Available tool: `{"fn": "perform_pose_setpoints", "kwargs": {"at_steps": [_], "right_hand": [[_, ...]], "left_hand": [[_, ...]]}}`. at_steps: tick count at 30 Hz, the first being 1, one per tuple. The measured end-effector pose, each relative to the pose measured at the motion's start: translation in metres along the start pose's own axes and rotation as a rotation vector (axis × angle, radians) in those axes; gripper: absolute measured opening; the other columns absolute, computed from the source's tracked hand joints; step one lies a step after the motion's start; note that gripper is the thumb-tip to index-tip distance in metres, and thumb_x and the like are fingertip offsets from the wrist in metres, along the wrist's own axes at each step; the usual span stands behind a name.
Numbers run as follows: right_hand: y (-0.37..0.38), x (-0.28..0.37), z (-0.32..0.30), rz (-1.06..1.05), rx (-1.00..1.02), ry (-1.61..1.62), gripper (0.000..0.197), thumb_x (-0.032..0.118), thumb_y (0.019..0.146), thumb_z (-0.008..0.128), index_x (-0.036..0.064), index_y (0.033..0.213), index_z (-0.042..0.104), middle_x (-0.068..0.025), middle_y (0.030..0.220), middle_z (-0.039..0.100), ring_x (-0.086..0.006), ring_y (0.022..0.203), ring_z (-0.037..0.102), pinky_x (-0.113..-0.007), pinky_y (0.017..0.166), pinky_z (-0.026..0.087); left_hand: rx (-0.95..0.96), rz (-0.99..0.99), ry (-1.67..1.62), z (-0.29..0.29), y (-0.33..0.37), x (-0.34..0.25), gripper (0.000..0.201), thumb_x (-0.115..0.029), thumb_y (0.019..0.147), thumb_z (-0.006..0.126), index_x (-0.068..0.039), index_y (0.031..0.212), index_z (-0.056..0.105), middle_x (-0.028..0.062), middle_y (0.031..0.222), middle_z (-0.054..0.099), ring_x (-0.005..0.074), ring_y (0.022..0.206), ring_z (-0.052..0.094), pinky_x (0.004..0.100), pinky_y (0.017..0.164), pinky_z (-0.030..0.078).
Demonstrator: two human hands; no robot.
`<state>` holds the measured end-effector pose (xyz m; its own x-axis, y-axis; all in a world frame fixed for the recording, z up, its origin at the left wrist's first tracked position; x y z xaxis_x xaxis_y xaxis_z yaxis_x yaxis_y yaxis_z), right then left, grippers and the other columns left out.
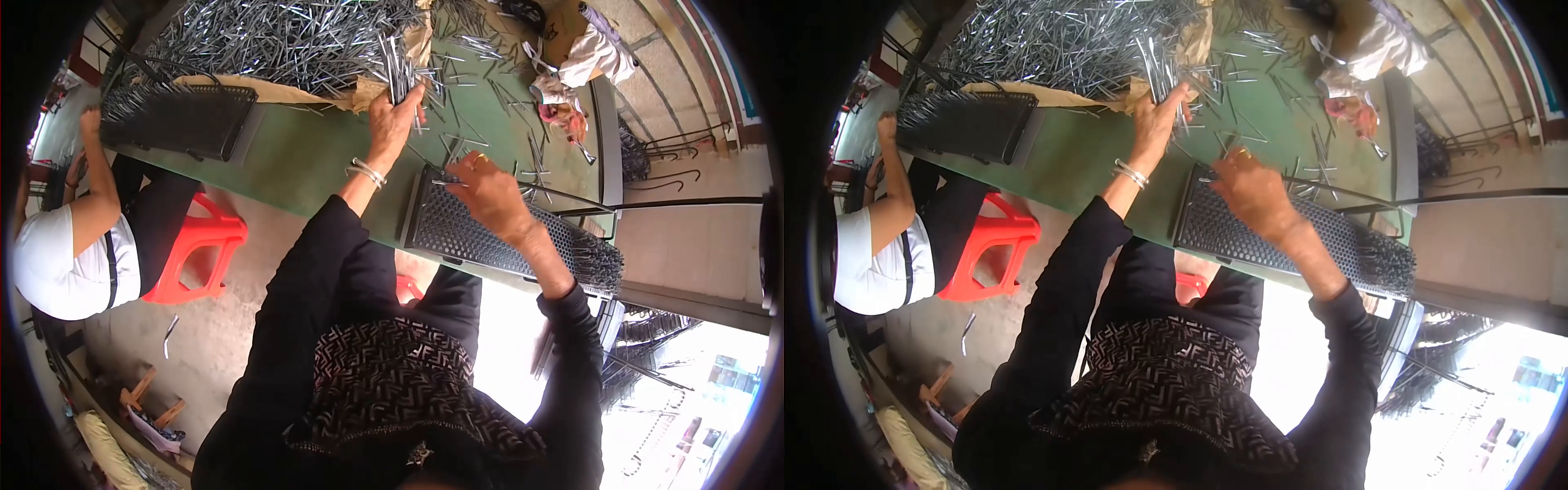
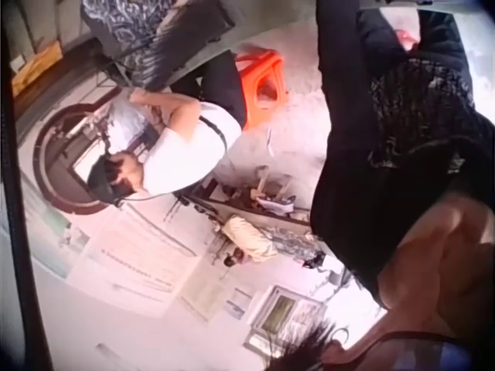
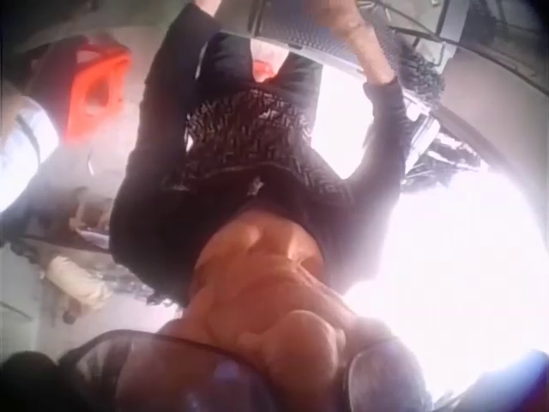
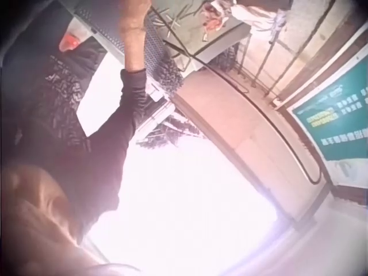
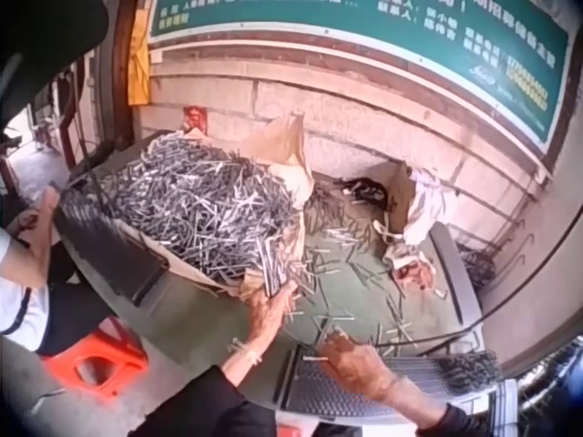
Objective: Inserting and arranging numerous small metal pins into a black grid component.
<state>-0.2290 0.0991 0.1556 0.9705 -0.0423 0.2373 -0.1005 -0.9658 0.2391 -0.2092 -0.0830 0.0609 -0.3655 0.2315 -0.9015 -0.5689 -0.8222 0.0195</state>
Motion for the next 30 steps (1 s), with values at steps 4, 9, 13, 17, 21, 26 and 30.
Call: {"fn": "perform_pose_setpoints", "kwargs": {"at_steps": [4, 9, 13, 17, 21, 26, 30], "right_hand": [[-0.019, 0.002, 0.035, -0.026, -0.026, -0.192, 0.009, 0.005, 0.081, 0.063, 0.0034, 0.088, 0.057, -0.0125, 0.094, 0.057, -0.0308, 0.08, 0.062, -0.04, 0.066, 0.053], [-0.003, 0.012, 0.037, -0.032, -0.042, -0.248, 0.008, -0.001, 0.078, 0.059, 0.0029, 0.083, 0.054, -0.0135, 0.087, 0.056, -0.0325, 0.073, 0.061, -0.042, 0.062, 0.052], [0.013, -0.033, 0.004, 0.256, -0.141, 0.001, 0.009, 0.009, 0.083, 0.062, 0.0005, 0.086, 0.059, -0.0168, 0.082, 0.062, -0.0301, 0.073, 0.064, -0.038, 0.062, 0.051], [0.046, -0.086, 0.009, 0.53, -0.244, 0.509, 0.022, 0.018, 0.086, 0.063, -0.0041, 0.091, 0.065, -0.0187, 0.087, 0.069, -0.0229, 0.071, 0.066, -0.035, 0.063, 0.051], [0.074, -0.094, 0.059, 0.649, -0.277, 0.992, 0.028, 0.019, 0.087, 0.062, -0.0087, 0.091, 0.064, -0.0128, 0.08, 0.067, -0.0213, 0.066, 0.064, -0.035, 0.061, 0.05], [0.078, -0.094, 0.075, 0.697, -0.257, 1.075, 0.031, 0.025, 0.089, 0.062, -0.0053, 0.099, 0.063, -0.0099, 0.091, 0.067, -0.0168, 0.087, 0.061, -0.031, 0.083, 0.048], [0.095, -0.061, 0.049, 0.552, -0.362, 1.32, 0.076, 0.05, 0.092, 0.062, -0.008, 0.137, 0.042, -0.0175, 0.121, 0.061, -0.0248, 0.109, 0.061, -0.037, 0.097, 0.047]], "left_hand": [[-0.043, 0.039, 0.409, -0.005, -0.029, 0.005, 0.026, -0.028, 0.085, 0.073, -0.003, 0.086, 0.065, 0.0014, 0.06, 0.059, 0.0107, 0.052, 0.053, 0.0293, 0.053, 0.044], [0.063, 0.103, 0.344, -0.008, -0.019, 0.02, 0.033, -0.034, 0.087, 0.07, -0.006, 0.071, 0.062, -0.0009, 0.059, 0.057, 0.008, 0.053, 0.05, 0.0271, 0.053, 0.041], [0.157, -0.106, 0.417, -0.001, -0.02, 0.027, 0.022, -0.023, 0.087, 0.071, -0.002, 0.092, 0.065, 0.0063, 0.072, 0.069, 0.0138, 0.063, 0.066, 0.0274, 0.057, 0.05], [0.277, -0.319, -0.148, 0.026, -0.032, 0.026, 0.027, -0.023, 0.089, 0.069, 0.0, 0.102, 0.065, 0.0163, 0.09, 0.073, 0.0249, 0.083, 0.073, 0.0323, 0.066, 0.058], [0.292, -0.343, -0.257, 0.022, -0.03, 0.029, 0.026, -0.024, 0.089, 0.069, -0.002, 0.102, 0.066, 0.0118, 0.088, 0.071, 0.0205, 0.075, 0.072, 0.0292, 0.061, 0.056], [0.256, -0.262, -0.177, 0.01, -0.028, 0.017, 0.018, -0.02, 0.091, 0.067, -0.003, 0.095, 0.065, 0.0007, 0.062, 0.055, 0.0101, 0.052, 0.049, 0.0254, 0.049, 0.038], [0.257, -0.073, 0.076, -0.001, -0.031, -0.002, 0.017, -0.021, 0.091, 0.067, -0.005, 0.091, 0.062, -0.0028, 0.062, 0.053, 0.006, 0.051, 0.046, 0.0243, 0.047, 0.035]]}}
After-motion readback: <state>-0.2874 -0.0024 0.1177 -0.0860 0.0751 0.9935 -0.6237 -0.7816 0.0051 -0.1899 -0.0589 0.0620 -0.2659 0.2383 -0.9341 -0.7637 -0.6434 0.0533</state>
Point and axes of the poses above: each hand's wrist, its own y-axis towards the middle knuckle, its own z-axis out of the palm, x = y × z, the point moved 10 cm from there along y, towards the middle knuckle
